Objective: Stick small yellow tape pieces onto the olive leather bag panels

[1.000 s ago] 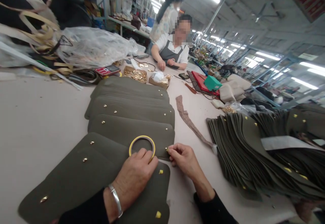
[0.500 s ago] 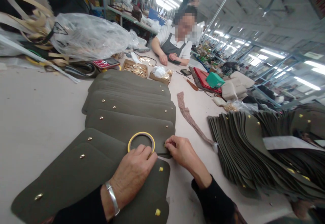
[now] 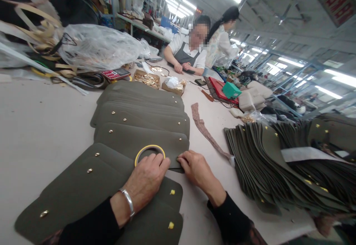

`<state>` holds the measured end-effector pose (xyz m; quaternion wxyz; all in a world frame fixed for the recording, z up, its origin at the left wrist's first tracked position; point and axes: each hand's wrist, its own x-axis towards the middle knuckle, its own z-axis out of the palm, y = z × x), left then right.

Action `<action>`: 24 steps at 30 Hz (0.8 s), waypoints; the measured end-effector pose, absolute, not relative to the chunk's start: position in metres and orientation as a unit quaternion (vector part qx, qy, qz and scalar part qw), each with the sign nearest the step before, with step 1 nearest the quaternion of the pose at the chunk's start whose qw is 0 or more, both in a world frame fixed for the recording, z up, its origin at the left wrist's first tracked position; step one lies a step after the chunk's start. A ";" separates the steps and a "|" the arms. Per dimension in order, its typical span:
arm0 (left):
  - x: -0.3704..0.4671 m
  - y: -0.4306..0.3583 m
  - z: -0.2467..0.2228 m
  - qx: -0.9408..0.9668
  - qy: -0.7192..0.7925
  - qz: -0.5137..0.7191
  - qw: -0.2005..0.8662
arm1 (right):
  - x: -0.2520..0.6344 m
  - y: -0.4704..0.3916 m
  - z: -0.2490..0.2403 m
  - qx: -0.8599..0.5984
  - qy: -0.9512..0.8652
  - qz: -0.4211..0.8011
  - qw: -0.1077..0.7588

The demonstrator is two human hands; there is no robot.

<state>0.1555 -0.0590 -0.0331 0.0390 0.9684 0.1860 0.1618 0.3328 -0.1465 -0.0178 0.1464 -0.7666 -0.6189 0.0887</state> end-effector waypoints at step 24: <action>0.141 -0.061 -0.028 0.906 0.067 0.379 0.177 | 0.285 -0.174 0.008 -0.650 -0.617 0.094 0.434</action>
